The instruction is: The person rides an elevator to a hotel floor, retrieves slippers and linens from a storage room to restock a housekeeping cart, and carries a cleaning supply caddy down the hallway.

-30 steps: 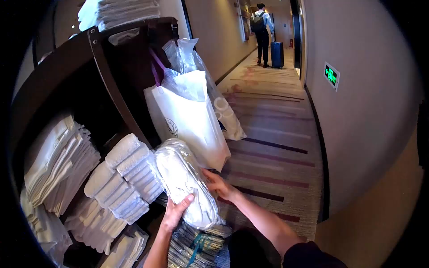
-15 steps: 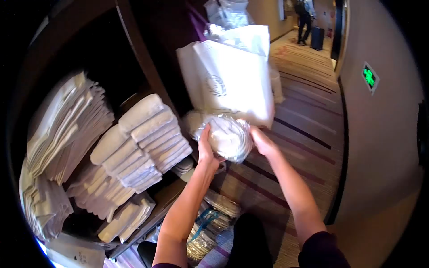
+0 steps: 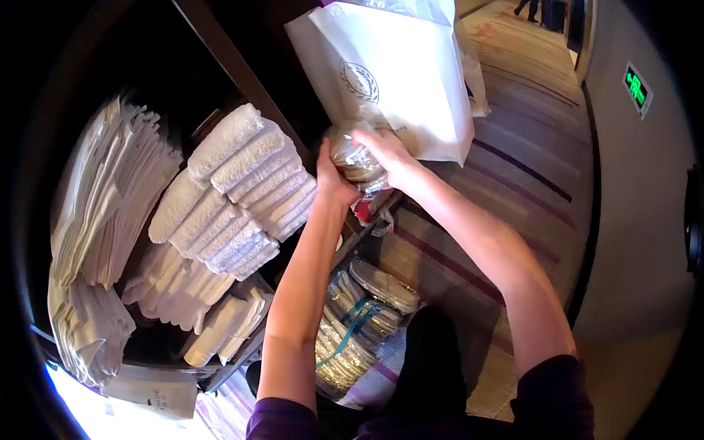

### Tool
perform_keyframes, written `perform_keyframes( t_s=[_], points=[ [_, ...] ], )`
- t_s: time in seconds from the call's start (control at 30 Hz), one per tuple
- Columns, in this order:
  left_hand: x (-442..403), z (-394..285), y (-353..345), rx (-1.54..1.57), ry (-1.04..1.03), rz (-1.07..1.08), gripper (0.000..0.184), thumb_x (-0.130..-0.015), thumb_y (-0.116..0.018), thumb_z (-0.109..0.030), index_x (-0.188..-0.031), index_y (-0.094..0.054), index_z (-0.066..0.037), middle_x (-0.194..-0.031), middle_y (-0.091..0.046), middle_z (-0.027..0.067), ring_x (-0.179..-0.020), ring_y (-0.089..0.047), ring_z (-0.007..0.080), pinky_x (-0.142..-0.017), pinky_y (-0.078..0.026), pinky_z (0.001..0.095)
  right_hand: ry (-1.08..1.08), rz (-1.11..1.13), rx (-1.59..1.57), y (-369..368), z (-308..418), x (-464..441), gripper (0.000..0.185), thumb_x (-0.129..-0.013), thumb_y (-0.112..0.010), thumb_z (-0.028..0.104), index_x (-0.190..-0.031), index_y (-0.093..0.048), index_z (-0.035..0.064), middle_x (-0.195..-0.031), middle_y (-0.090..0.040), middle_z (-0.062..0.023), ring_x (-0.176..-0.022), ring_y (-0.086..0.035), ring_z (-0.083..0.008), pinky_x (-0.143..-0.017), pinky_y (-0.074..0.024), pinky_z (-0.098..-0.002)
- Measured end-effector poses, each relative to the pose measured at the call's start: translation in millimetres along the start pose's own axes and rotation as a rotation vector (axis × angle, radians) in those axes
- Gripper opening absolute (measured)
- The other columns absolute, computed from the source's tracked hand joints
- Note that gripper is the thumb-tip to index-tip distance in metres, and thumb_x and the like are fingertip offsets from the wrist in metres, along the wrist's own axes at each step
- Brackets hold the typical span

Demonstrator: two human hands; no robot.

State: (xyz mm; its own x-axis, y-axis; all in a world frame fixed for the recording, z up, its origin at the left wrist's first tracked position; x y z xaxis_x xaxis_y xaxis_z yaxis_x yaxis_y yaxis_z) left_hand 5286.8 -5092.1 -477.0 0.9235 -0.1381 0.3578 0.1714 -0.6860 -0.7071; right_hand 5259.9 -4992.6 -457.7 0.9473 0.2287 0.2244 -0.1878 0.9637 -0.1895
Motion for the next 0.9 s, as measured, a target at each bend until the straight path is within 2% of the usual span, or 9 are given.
perform_keyframes(
  t_s=[0.07, 0.23, 0.37, 0.4, 0.43, 0.53, 0.63, 0.73, 0.9],
  points=[
    [-2, -5, 4, 0.042, -0.062, 0.165, 0.079, -0.099, -0.039, -0.069, -0.148, -0.046, -0.008, -0.150, -0.051, 0.0145, -0.141, -0.044, 0.0331, -0.119, -0.030, 0.0551, 0.091, -0.213, 0.256, -4, 6, -9, 0.083, -0.079, -0.076, 0.035, -0.142, -0.044, -0.0088, -0.145, -0.046, -0.0356, -0.134, -0.048, -0.0403, -0.113, -0.0389, -0.0530],
    [5, 0, 22, -0.119, -0.365, 0.283, 0.076, -0.102, -0.041, -0.065, -0.151, -0.040, -0.008, -0.152, -0.049, 0.0118, -0.141, -0.043, 0.0300, -0.122, -0.024, 0.0486, 0.089, -0.092, 0.059, -18, -17, -53, 0.082, -0.080, -0.075, 0.033, -0.140, -0.043, -0.0134, -0.144, -0.047, -0.0367, -0.134, -0.049, -0.0396, -0.112, -0.0394, -0.0485],
    [94, 70, 57, -0.989, -0.392, -0.001, 0.083, -0.099, -0.068, -0.037, -0.158, -0.026, 0.003, -0.146, -0.054, 0.0178, -0.138, -0.046, 0.0250, -0.117, -0.033, 0.0373, 0.143, -0.179, 0.125, -32, -33, -58, 0.090, -0.078, -0.071, 0.042, -0.150, -0.039, -0.0017, -0.146, -0.048, -0.0332, -0.137, -0.046, -0.0409, -0.114, -0.0373, -0.0436],
    [117, 80, 71, -1.390, -0.685, 0.057, 0.086, -0.093, -0.076, -0.024, -0.158, -0.026, 0.003, -0.154, -0.046, 0.0218, -0.145, -0.041, 0.0288, -0.119, -0.033, 0.0384, 0.134, -0.131, 0.163, -40, -42, -68, 0.098, -0.081, -0.073, 0.044, -0.158, -0.028, 0.0039, -0.159, -0.034, -0.0275, -0.149, -0.030, -0.0419, -0.121, -0.0265, -0.0526],
    [143, 92, 86, -1.417, -0.716, 0.072, 0.082, -0.090, -0.078, -0.019, -0.156, -0.033, 0.001, -0.156, -0.043, 0.0242, -0.146, -0.040, 0.0309, -0.120, -0.032, 0.0410, 0.131, -0.132, 0.149, -46, -51, -84, 0.098, -0.081, -0.073, 0.044, -0.158, -0.028, 0.0039, -0.159, -0.034, -0.0275, -0.149, -0.030, -0.0419, -0.121, -0.0265, -0.0526],
    [193, 119, 182, -1.588, -0.454, -0.072, 0.047, -0.087, -0.079, -0.018, -0.130, -0.066, -0.003, -0.147, -0.054, 0.0231, -0.141, -0.049, 0.0339, -0.116, -0.038, 0.0422, 0.090, -0.160, 0.233, -68, -50, -108, 0.101, -0.082, -0.067, 0.046, -0.162, -0.019, 0.0099, -0.157, -0.037, -0.0287, -0.147, -0.033, -0.0426, -0.120, -0.0292, -0.0429],
    [244, 133, 285, -1.478, -0.175, -0.284, 0.034, -0.092, -0.075, -0.015, -0.122, -0.069, -0.001, -0.124, -0.070, 0.0133, -0.110, -0.068, 0.0198, -0.089, -0.055, 0.0307, 0.168, -0.072, 0.273, -73, -31, -97, 0.092, -0.085, -0.065, 0.043, -0.159, -0.028, 0.0039, -0.160, -0.032, -0.0282, -0.150, -0.029, -0.0402, -0.122, -0.0270, -0.0400],
    [286, 132, 312, -1.299, -0.080, -0.298, 0.028, -0.095, -0.072, -0.010, -0.120, -0.069, 0.001, -0.111, -0.074, 0.0109, -0.099, -0.070, 0.0169, -0.087, -0.056, 0.0292, 0.069, -0.203, 0.390, -61, -47, -109, 0.091, -0.085, -0.067, 0.039, -0.156, -0.030, -0.0031, -0.159, -0.033, -0.0301, -0.150, -0.031, -0.0388, -0.123, -0.0281, -0.0407],
    [298, 143, 343, -1.149, -0.057, -0.326, 0.023, -0.096, -0.071, -0.006, -0.117, -0.070, 0.001, -0.105, -0.075, 0.0072, -0.093, -0.069, 0.0135, -0.084, -0.056, 0.0282, -0.094, -0.043, 0.153, -31, -72, -103, 0.033, -0.071, -0.068, 0.026, -0.091, -0.068, 0.0003, -0.123, -0.062, -0.0248, -0.115, -0.055, -0.0321, -0.100, -0.0426, -0.0404]
  ],
)
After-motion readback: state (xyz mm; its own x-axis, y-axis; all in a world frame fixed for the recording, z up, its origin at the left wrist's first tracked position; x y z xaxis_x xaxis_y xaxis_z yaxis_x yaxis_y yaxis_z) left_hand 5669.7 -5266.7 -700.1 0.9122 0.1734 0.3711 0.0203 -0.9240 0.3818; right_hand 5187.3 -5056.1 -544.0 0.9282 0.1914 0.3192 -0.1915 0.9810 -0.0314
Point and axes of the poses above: each hand's wrist, its own x-axis away from the middle knuckle, its own y-axis out of the back of the hand, z = x × y, the point moved 8 cm from there along -x, towards the middle knuckle
